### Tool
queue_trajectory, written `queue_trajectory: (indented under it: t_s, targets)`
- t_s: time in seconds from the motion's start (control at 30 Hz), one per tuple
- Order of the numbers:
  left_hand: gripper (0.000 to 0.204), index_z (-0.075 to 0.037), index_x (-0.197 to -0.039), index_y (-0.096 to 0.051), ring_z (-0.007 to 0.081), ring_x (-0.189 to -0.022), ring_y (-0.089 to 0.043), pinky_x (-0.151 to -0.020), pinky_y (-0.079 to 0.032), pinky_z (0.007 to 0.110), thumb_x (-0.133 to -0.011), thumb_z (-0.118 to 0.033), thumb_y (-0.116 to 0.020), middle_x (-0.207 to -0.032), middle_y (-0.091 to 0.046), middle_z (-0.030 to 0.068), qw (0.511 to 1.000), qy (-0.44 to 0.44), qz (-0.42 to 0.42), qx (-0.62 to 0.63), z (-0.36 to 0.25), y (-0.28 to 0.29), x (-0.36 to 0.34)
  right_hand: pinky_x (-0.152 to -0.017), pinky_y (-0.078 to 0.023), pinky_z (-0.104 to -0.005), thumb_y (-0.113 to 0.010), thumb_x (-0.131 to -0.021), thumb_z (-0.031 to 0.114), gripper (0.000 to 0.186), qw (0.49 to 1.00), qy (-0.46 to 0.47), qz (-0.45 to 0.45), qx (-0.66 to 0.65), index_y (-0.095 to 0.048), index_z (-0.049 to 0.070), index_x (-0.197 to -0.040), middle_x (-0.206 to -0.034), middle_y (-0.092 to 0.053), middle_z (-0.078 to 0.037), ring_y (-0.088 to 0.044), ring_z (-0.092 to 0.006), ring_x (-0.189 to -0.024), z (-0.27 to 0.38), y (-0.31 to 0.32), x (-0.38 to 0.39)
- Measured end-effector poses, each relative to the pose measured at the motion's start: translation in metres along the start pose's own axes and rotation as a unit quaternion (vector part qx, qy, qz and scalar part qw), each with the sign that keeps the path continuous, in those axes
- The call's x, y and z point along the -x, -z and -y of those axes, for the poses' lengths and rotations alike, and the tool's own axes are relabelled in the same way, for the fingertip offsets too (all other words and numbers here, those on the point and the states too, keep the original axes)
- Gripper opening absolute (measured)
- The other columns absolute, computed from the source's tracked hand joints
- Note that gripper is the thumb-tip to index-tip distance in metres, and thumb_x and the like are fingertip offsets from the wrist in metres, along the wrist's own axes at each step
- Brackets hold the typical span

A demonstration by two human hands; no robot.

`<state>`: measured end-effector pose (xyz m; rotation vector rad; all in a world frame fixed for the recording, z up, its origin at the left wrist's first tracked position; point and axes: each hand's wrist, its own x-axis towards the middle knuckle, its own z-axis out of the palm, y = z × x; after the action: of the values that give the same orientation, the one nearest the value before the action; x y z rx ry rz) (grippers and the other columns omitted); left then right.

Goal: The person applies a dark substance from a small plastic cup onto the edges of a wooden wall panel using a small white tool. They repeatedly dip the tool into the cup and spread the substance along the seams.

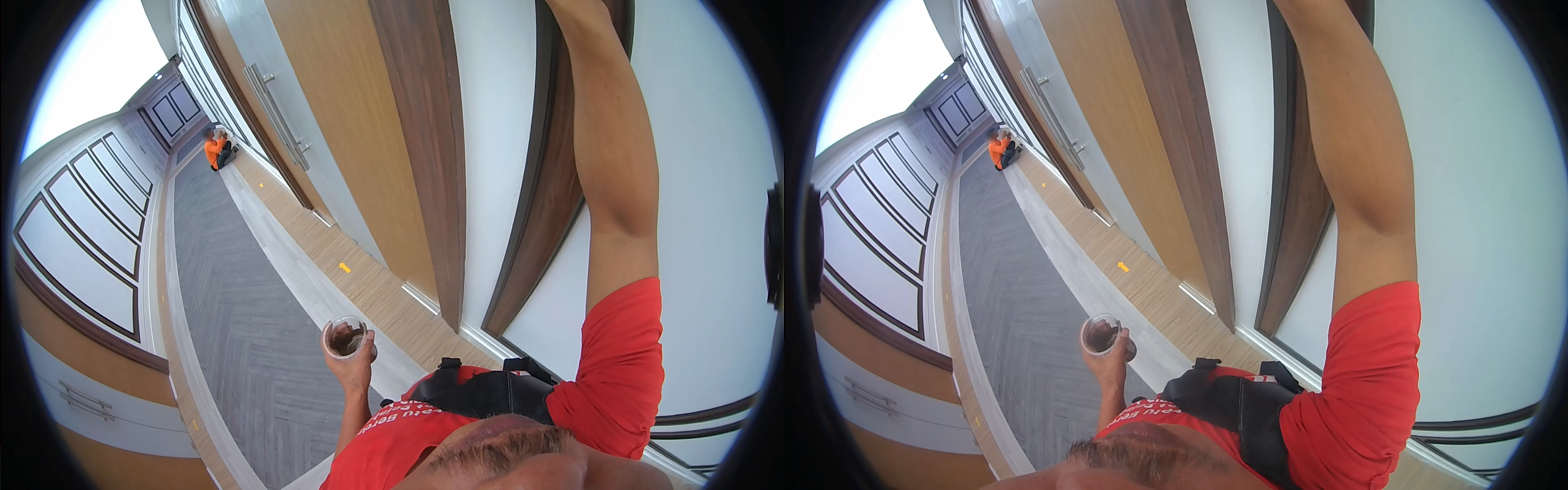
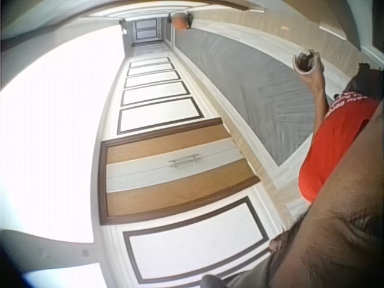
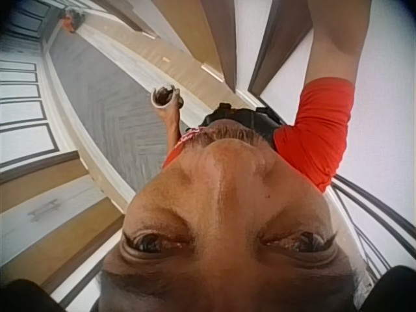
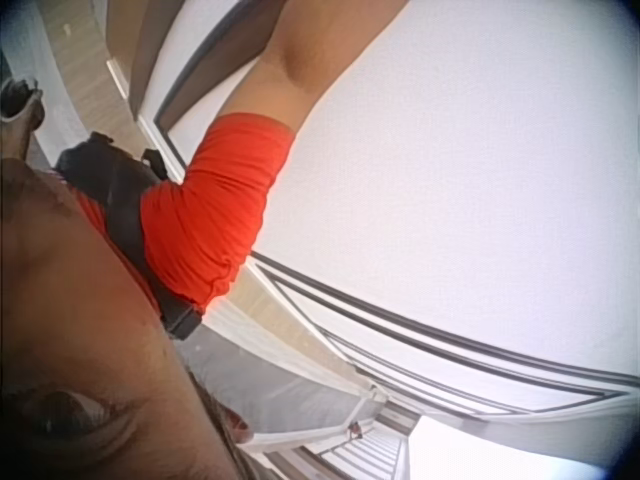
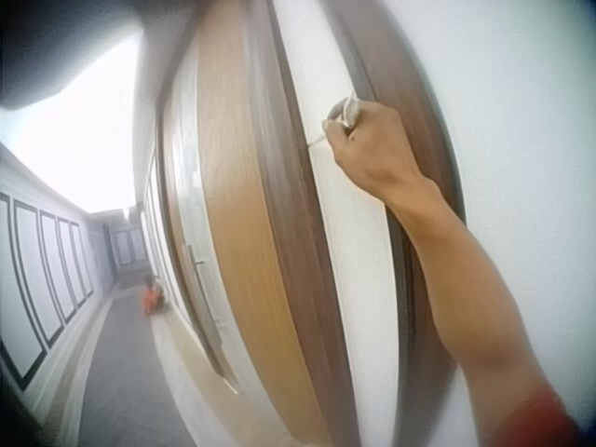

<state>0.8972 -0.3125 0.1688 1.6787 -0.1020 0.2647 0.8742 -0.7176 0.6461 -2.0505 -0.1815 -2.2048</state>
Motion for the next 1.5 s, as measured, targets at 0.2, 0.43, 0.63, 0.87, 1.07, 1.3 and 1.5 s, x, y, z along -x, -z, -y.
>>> queue_trajectory:
  t_s: [0.2, 0.43, 0.63, 0.87, 1.07, 1.3, 1.5]
  targets:
    - [0.085, 0.001, -0.142, -0.044, 0.0223, -0.111, -0.062, -0.095, -0.055, 0.036, -0.072, -0.007, -0.092, -0.123, -0.061, 0.0129, 1.000, -0.011, -0.002, -0.005, 0.001, 0.000, 0.001, -0.073, -0.055, -0.0394, -0.065, -0.093, 0.012, 0.018, 0.997, 0.054, -0.055, -0.020, -0.072, -0.005, -0.090, -0.084, -0.073, -0.023, -0.072, -0.0324, -0.078, -0.008, -0.010, -0.002]
    - [0.085, 0.001, -0.142, -0.045, 0.0223, -0.111, -0.062, -0.095, -0.055, 0.036, -0.072, -0.007, -0.093, -0.123, -0.061, 0.0128, 1.000, -0.006, -0.008, 0.000, 0.000, -0.001, 0.002, -0.072, -0.055, -0.0398, -0.065, -0.093, 0.009, 0.018, 0.996, 0.070, -0.046, -0.030, -0.068, -0.007, -0.086, -0.085, -0.072, -0.023, -0.071, -0.0322, -0.076, -0.011, -0.013, -0.003]
    - [0.085, 0.001, -0.142, -0.045, 0.0219, -0.110, -0.062, -0.094, -0.055, 0.036, -0.073, -0.008, -0.093, -0.123, -0.061, 0.0124, 1.000, -0.005, -0.008, 0.000, -0.001, 0.001, 0.003, -0.070, -0.054, -0.0403, -0.065, -0.092, 0.010, 0.017, 0.999, 0.030, -0.011, -0.021, -0.070, -0.006, -0.088, -0.080, -0.071, -0.023, -0.069, -0.0319, -0.070, -0.003, -0.007, -0.002]
    - [0.084, 0.001, -0.141, -0.045, 0.0218, -0.110, -0.062, -0.094, -0.055, 0.036, -0.073, -0.007, -0.093, -0.123, -0.060, 0.0125, 1.000, -0.012, -0.010, -0.001, 0.001, 0.001, 0.004, -0.071, -0.055, -0.0387, -0.064, -0.092, 0.011, 0.017, 0.997, 0.053, -0.050, -0.024, -0.073, -0.005, -0.092, -0.080, -0.072, -0.022, -0.071, -0.0314, -0.074, -0.008, -0.009, -0.003]
    - [0.084, 0.001, -0.141, -0.045, 0.0222, -0.110, -0.062, -0.094, -0.055, 0.036, -0.072, -0.007, -0.093, -0.122, -0.061, 0.0129, 1.000, -0.012, -0.009, -0.004, 0.001, 0.003, 0.004, -0.061, -0.050, -0.0373, -0.063, -0.092, 0.012, 0.018, 1.000, 0.015, -0.013, 0.004, -0.073, -0.003, -0.090, -0.070, -0.068, -0.015, -0.064, -0.0222, -0.062, 0.002, -0.002, 0.002]
    - [0.085, 0.002, -0.142, -0.045, 0.0225, -0.110, -0.063, -0.095, -0.055, 0.036, -0.072, -0.008, -0.093, -0.122, -0.061, 0.0129, 1.000, -0.004, -0.016, -0.001, -0.002, 0.002, 0.006, -0.053, -0.043, -0.0343, -0.063, -0.092, 0.013, 0.019, 0.999, -0.025, 0.023, -0.013, -0.074, -0.002, -0.092, -0.062, -0.063, -0.009, -0.055, -0.0143, -0.055, 0.013, 0.009, 0.011]
    - [0.084, 0.002, -0.142, -0.045, 0.0223, -0.111, -0.062, -0.095, -0.054, 0.036, -0.073, -0.008, -0.093, -0.123, -0.061, 0.0128, 1.000, -0.006, -0.009, -0.012, -0.002, 0.004, 0.008, -0.052, -0.043, -0.0344, -0.064, -0.091, 0.014, 0.020, 0.998, -0.031, 0.035, -0.033, -0.074, -0.003, -0.095, -0.060, -0.062, -0.009, -0.055, -0.0147, -0.054, 0.011, 0.007, 0.012]
